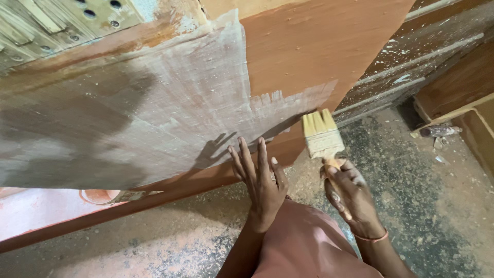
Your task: The person paints a wall with white paint using a brush. They repeatedly dip the brush into a bucket and apply paint in broad strokes to the wall surface, working around an electrical switchboard.
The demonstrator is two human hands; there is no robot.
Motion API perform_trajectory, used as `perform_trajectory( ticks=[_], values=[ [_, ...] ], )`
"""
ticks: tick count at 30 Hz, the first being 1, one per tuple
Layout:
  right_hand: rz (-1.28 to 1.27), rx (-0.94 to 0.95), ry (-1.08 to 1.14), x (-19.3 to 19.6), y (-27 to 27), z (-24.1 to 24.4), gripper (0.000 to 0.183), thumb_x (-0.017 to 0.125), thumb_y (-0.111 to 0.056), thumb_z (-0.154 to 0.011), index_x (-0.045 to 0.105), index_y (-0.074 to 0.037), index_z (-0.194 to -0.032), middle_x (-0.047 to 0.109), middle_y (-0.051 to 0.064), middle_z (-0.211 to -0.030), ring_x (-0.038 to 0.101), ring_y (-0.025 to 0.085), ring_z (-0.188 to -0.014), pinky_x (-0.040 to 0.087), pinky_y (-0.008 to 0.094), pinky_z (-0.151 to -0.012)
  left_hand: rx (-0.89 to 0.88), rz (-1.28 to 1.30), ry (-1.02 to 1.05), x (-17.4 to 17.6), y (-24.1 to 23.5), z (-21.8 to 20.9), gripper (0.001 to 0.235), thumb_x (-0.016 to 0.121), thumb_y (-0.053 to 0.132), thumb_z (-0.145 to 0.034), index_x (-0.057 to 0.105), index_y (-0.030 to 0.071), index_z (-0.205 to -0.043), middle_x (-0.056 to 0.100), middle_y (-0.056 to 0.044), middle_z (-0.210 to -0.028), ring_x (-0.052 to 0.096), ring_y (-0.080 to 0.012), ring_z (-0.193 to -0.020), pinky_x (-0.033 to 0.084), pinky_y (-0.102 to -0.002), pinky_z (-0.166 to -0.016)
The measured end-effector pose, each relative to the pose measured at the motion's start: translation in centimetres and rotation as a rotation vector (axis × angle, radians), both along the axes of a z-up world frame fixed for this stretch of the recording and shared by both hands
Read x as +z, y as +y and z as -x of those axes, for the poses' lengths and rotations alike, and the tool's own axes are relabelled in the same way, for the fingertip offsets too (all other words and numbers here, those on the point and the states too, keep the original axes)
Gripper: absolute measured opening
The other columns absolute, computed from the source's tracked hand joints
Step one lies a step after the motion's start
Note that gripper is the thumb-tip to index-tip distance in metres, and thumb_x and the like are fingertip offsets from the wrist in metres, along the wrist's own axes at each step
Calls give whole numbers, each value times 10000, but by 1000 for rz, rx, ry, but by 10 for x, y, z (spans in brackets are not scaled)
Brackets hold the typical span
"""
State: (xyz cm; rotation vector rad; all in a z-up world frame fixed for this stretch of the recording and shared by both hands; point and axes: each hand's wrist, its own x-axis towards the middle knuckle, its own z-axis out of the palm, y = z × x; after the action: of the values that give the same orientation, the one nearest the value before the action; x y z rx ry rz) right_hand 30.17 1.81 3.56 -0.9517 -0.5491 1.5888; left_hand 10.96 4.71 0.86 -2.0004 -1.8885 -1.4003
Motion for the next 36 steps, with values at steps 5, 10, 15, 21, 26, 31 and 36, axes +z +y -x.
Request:
perform_trajectory(
  ticks=[5, 10, 15, 21, 26, 31, 36],
  values=[
    [-295, 9, 59, 11, 5, -19, 194, 518, -158, -1093, 559, 30, -1118, 677, 145, -902, 549, 78, -473, 475, 187, -353, -26, -2, -7, 0, -1, -1, 556, 554, 161, -1004, 465, 68, -1545, 241, -294, -1664, 123, -524, -1571, 138, -668, -1251],
    [-288, 22, 192, 12, 23, -23, 227, 514, -164, -1120, 567, 57, -1112, 675, 141, -886, 567, 77, -469, 467, 166, -353, -38, 23, -11, 4, -4, -3, 549, 557, 157, -1001, 476, 65, -1536, 254, -296, -1659, 136, -531, -1567, 141, -661, -1244],
    [-121, 8, 108, 4, 19, -11, 245, 497, -171, -1111, 565, 58, -1165, 632, 135, -783, 561, 87, -460, 468, 177, -345, -28, 30, -10, 6, -3, -1, 558, 566, 155, -982, 491, 68, -1529, 271, -288, -1653, 152, -532, -1560, 152, -658, -1243],
    [-191, -321, -337, 16, -11, -2, 232, 372, -54, -1006, 487, -30, -1206, 673, 113, -952, 527, 75, -521, 462, 204, -378, -15, 8, -19, 2, -4, 0, 550, 573, 149, -994, 486, 74, -1532, 277, -275, -1655, 160, -530, -1563, 165, -656, -1247],
    [-289, -417, -392, 27, 5, 7, 166, 472, -12, -1078, 452, -28, -1242, 643, 113, -1051, 536, 81, -614, 432, 204, -420, -3, -1, -29, -2, -5, 1, 544, 571, 146, -999, 482, 76, -1531, 273, -271, -1660, 156, -520, -1569, 173, -653, -1247],
    [-302, -329, -353, 36, 9, 29, 176, 510, -39, -1094, 470, -5, -1262, 616, 114, -971, 593, 91, -656, 489, 219, -462, 30, 6, -34, -5, -7, 7, 568, 579, 150, -994, 462, 92, -1546, 250, -264, -1673, 126, -502, -1577, 156, -673, -1251],
    [-276, -167, -363, 40, 8, 50, 178, 509, -65, -1024, 514, 0, -1190, 692, 124, -1016, 624, 100, -602, 543, 238, -424, 46, 43, -46, -1, -14, 17, 559, 562, 146, -1021, 450, 92, -1566, 218, -264, -1695, 87, -519, -1592, 141, -672, -1253]
  ],
)
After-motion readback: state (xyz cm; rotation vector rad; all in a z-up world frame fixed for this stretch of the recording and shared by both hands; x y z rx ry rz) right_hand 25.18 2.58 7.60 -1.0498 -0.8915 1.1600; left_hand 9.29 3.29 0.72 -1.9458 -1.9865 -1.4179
